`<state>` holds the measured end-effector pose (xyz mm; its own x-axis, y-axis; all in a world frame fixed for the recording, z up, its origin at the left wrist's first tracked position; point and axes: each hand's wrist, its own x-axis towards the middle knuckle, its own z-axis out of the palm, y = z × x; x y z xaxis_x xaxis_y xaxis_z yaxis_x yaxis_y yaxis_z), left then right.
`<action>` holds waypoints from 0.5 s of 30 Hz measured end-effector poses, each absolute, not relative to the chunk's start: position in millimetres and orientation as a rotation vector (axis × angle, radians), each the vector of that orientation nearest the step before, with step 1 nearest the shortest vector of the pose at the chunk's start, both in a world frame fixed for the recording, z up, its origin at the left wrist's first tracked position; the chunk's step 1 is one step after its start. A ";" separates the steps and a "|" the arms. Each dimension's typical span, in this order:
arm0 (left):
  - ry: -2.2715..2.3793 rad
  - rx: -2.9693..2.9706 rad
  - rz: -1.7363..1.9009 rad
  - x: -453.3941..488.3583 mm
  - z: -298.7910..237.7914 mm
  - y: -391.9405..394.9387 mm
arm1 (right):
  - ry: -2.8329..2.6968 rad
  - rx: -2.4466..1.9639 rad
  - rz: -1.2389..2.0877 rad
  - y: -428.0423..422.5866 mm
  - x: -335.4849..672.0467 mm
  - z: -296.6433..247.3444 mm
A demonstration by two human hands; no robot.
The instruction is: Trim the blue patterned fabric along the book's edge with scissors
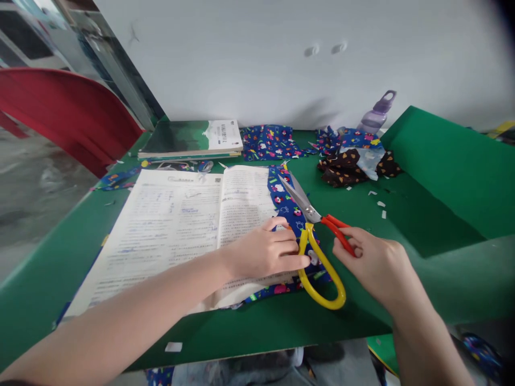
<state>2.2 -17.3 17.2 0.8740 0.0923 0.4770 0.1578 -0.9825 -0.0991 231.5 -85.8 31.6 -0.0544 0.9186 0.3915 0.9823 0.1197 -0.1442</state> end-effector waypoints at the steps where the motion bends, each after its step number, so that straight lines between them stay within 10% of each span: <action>1: -0.198 -2.916 -0.729 1.6 17.7 -17.3 | -2.028 -1.842 -0.235 -85.7 233.7 33.0; 15: -0.106 -3.100 -0.733 2.9 15.8 -15.1 | -1.844 -2.140 0.144 -99.7 218.4 45.0</action>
<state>2.9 -15.1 15.8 0.8921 0.0749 0.4457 0.0542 -0.9968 0.0592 218.4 -99.7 45.0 0.1655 0.9782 0.1256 0.9467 -0.1219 -0.2981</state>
